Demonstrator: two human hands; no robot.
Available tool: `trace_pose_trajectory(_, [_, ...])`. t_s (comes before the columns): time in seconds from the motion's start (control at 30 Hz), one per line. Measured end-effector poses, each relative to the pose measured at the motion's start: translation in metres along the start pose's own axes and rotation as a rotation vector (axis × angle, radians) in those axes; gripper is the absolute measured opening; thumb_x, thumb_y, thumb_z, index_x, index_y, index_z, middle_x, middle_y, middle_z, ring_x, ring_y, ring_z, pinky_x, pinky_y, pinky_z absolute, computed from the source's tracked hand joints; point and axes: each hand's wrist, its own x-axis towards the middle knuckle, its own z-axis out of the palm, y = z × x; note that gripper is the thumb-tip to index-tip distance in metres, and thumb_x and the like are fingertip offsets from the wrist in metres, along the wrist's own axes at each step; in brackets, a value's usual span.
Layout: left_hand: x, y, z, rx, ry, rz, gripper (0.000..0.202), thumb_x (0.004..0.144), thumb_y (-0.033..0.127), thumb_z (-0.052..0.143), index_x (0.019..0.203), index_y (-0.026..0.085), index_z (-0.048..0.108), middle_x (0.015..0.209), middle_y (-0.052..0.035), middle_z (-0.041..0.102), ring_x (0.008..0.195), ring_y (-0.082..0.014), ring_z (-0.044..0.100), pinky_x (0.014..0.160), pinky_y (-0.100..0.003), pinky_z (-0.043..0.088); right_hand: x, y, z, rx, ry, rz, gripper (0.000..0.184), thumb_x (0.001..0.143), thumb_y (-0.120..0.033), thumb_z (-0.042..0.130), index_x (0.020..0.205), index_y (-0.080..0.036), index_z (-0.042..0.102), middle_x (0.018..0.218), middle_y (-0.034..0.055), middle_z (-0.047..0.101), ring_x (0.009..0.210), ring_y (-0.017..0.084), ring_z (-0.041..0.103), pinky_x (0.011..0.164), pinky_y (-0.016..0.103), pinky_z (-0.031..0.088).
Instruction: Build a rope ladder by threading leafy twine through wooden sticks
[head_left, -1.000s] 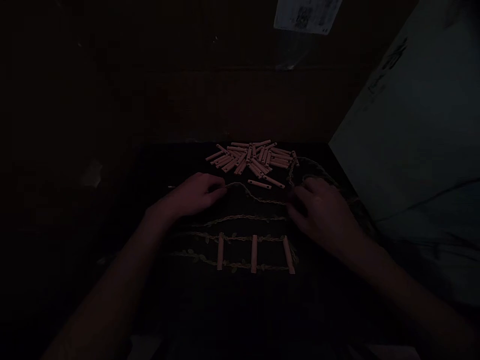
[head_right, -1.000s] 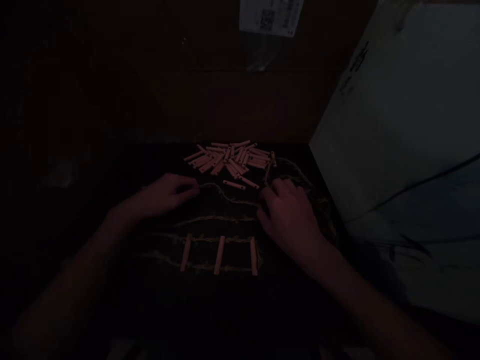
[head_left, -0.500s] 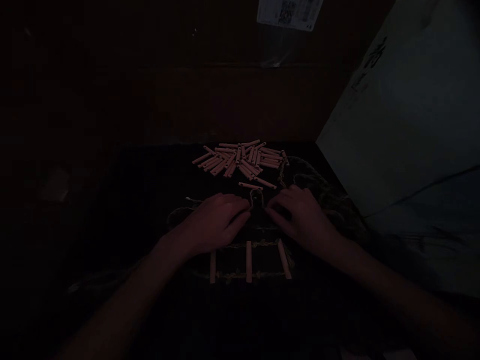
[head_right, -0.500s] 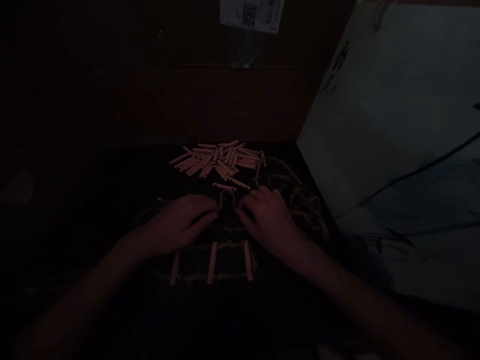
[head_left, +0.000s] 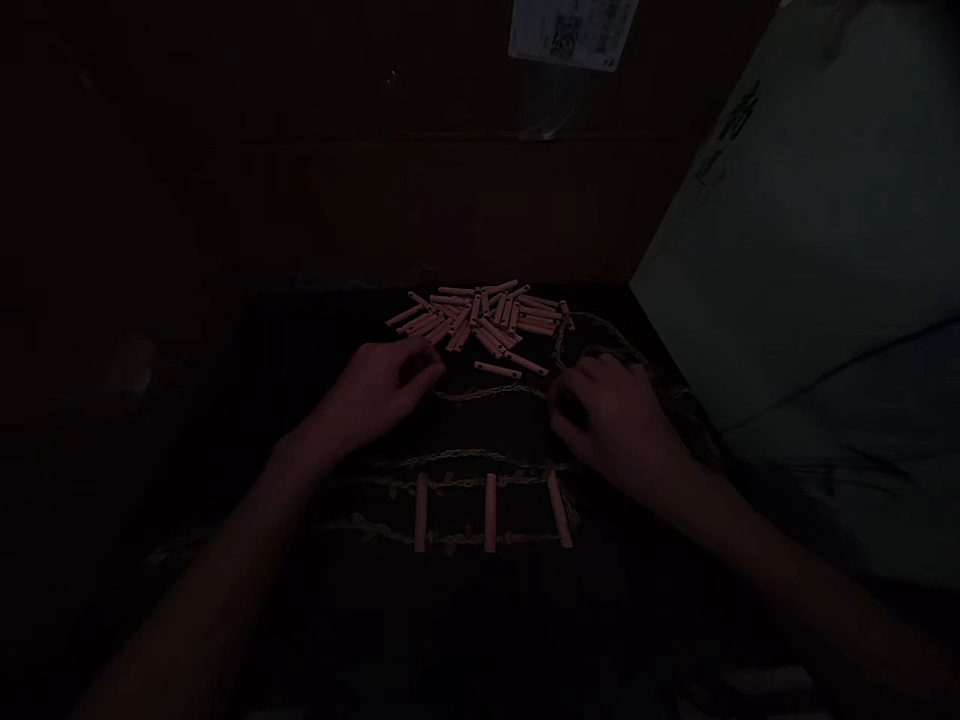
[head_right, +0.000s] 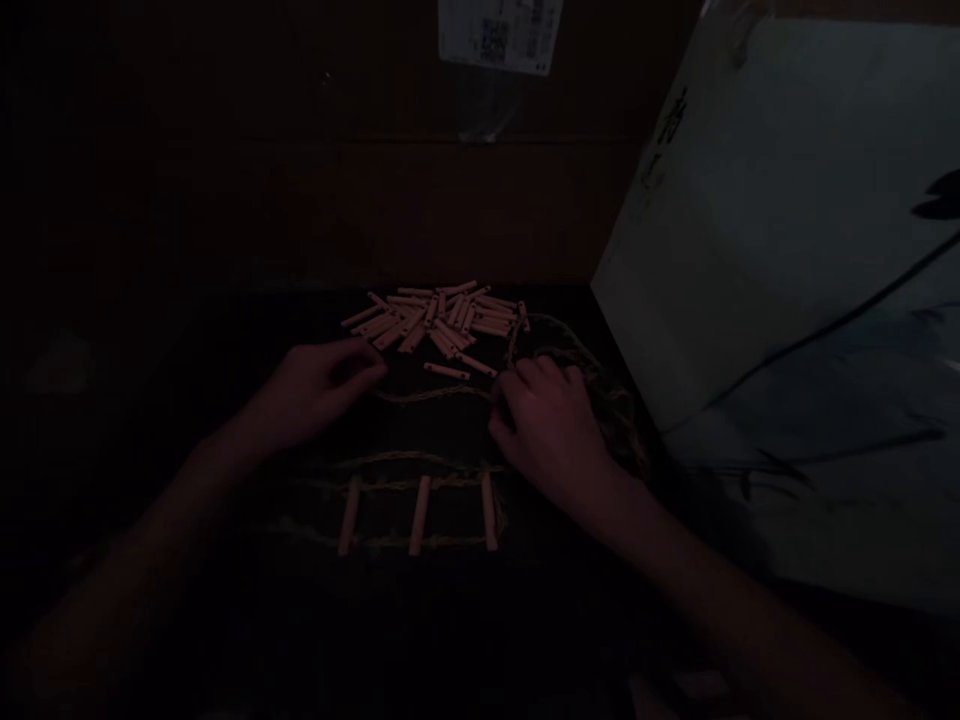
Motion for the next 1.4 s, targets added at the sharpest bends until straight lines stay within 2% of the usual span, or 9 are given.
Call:
trace_pose_trajectory(0.1, [-0.003,0.012,0.017,-0.285,-0.148,0.072,0.024,0.091,0.040,0.065,0.096,0.017,0.069,0.082,-0.0003,0.068,0.077,-0.0141,0.061,0.070,-0.024,0.044,-0.003,-0.008,0.008,0.151,0.102,-0.114,0.036,0.094,-0.026,0.062,0.128,-0.016,0.062,0.127,0.0096,0.066,0.115,0.028,0.057,0.089,0.042,0.039])
trace_pose_trajectory(0.2, [-0.008,0.023,0.032,-0.407,-0.202,0.114,0.023,0.086,0.037,0.073,0.093,0.016,0.069,0.080,0.0010,0.067,0.074,-0.0121,0.060,0.071,-0.023,0.046,-0.007,-0.015,0.018,0.279,0.069,-0.194,0.045,0.095,-0.025,0.063,0.138,-0.017,0.054,0.138,0.0085,0.062,0.123,0.026,0.054,0.095,0.041,0.041])
trace_pose_trajectory(0.27, [-0.010,0.028,0.036,-0.450,-0.216,0.121,0.022,0.084,0.035,0.076,0.091,0.015,0.069,0.081,0.0010,0.068,0.075,-0.0115,0.060,0.071,-0.022,0.046,-0.008,-0.017,0.023,0.340,0.026,-0.219,0.039,0.095,-0.023,0.063,0.133,-0.018,0.058,0.133,0.0075,0.065,0.121,0.025,0.054,0.095,0.039,0.042])
trace_pose_trajectory(0.4, [-0.010,0.030,0.034,-0.501,-0.234,0.116,0.022,0.082,0.035,0.079,0.089,0.016,0.070,0.084,0.0007,0.070,0.078,-0.0117,0.062,0.073,-0.022,0.047,-0.008,-0.016,0.027,0.381,0.036,-0.231,0.012,0.098,-0.025,0.061,0.102,-0.019,0.071,0.108,0.0055,0.070,0.104,0.024,0.056,0.087,0.038,0.041])
trace_pose_trajectory(0.6, [-0.001,0.013,0.015,-0.550,-0.170,-0.004,0.022,0.080,0.037,0.082,0.086,0.016,0.076,0.080,-0.0003,0.071,0.075,-0.0114,0.062,0.069,-0.021,0.045,-0.007,-0.016,0.020,0.425,0.008,-0.164,0.028,0.103,-0.031,0.053,0.084,-0.018,0.069,0.081,0.0027,0.067,0.085,0.020,0.059,0.079,0.036,0.037])
trace_pose_trajectory(0.87, [0.000,0.008,0.016,-0.956,-0.243,-0.126,0.021,0.073,0.029,0.088,0.088,0.018,0.079,0.075,0.0006,0.071,0.066,-0.0071,0.061,0.064,-0.017,0.045,-0.008,-0.018,0.015,0.392,-0.081,-0.149,0.030,0.103,-0.029,0.050,0.082,-0.018,0.068,0.083,0.0034,0.070,0.084,0.020,0.062,0.080,0.035,0.034])
trace_pose_trajectory(1.13, [0.002,0.018,0.035,-1.325,-0.137,-0.235,0.032,0.065,0.038,0.092,0.074,0.013,0.074,0.066,0.0015,0.063,0.056,-0.0050,0.052,0.057,-0.019,0.039,-0.006,-0.021,0.014,0.451,-0.068,-0.251,0.036,0.105,-0.035,0.050,0.075,-0.018,0.059,0.075,0.0010,0.063,0.078,0.016,0.057,0.077,0.033,0.033])
trace_pose_trajectory(1.3, [0.000,0.027,0.036,-1.349,-0.037,-0.284,0.041,0.065,0.045,0.091,0.070,0.012,0.068,0.066,0.0016,0.059,0.059,-0.0055,0.049,0.060,-0.020,0.039,-0.010,-0.025,0.009,0.506,-0.109,-0.286,0.036,0.106,-0.036,0.047,0.077,-0.018,0.057,0.078,0.0010,0.063,0.082,0.016,0.058,0.081,0.034,0.036])
trace_pose_trajectory(1.4, [0.000,0.028,0.034,-1.342,0.009,-0.258,0.039,0.070,0.045,0.088,0.078,0.013,0.069,0.081,-0.0020,0.066,0.072,-0.0090,0.058,0.069,-0.022,0.046,-0.011,-0.028,0.007,0.546,-0.093,-0.277,0.028,0.106,-0.035,0.047,0.090,-0.019,0.063,0.093,0.0039,0.068,0.093,0.018,0.062,0.088,0.036,0.041])
